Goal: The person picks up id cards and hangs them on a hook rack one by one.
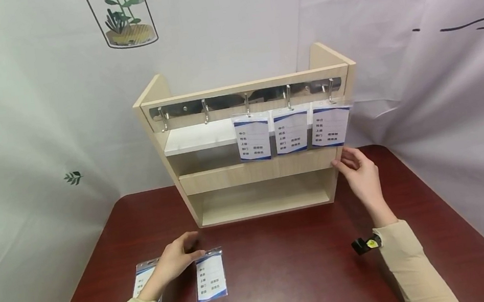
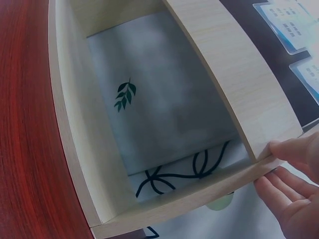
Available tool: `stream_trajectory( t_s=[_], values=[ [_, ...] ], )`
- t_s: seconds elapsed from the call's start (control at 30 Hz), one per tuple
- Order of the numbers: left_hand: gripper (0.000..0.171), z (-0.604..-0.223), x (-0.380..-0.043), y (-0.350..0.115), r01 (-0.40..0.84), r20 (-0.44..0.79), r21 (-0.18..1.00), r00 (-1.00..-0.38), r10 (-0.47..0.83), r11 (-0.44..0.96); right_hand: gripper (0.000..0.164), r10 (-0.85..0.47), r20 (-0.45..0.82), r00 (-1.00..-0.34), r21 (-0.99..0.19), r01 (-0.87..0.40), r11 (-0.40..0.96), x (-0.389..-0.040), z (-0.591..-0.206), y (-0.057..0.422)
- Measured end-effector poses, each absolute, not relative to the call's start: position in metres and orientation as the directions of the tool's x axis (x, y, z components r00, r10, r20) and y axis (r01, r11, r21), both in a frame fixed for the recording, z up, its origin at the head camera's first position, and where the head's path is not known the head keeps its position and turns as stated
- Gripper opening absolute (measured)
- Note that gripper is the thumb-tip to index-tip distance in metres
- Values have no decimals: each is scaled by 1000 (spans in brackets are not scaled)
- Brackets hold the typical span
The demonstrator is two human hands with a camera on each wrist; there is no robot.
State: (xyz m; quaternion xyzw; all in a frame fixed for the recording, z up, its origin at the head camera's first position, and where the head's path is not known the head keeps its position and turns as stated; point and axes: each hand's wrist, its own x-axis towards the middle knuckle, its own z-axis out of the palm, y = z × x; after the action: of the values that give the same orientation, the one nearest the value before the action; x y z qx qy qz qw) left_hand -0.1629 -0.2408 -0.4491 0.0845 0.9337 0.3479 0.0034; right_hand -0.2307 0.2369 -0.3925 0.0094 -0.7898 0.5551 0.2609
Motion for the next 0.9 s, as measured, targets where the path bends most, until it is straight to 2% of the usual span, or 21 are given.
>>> stream_trajectory(
  t_s=[0.53, 0.9],
  values=[
    [53, -451, -157, -239, 232, 44, 553, -967, 251, 800, 46, 278, 397, -875, -883, -281, 376, -228, -387, 233],
    [43, -451, -154, -233, 337, 120, 481, -940, 320, 809, 47, 273, 419, -866, -877, -308, 368, -232, -394, 237]
  ],
)
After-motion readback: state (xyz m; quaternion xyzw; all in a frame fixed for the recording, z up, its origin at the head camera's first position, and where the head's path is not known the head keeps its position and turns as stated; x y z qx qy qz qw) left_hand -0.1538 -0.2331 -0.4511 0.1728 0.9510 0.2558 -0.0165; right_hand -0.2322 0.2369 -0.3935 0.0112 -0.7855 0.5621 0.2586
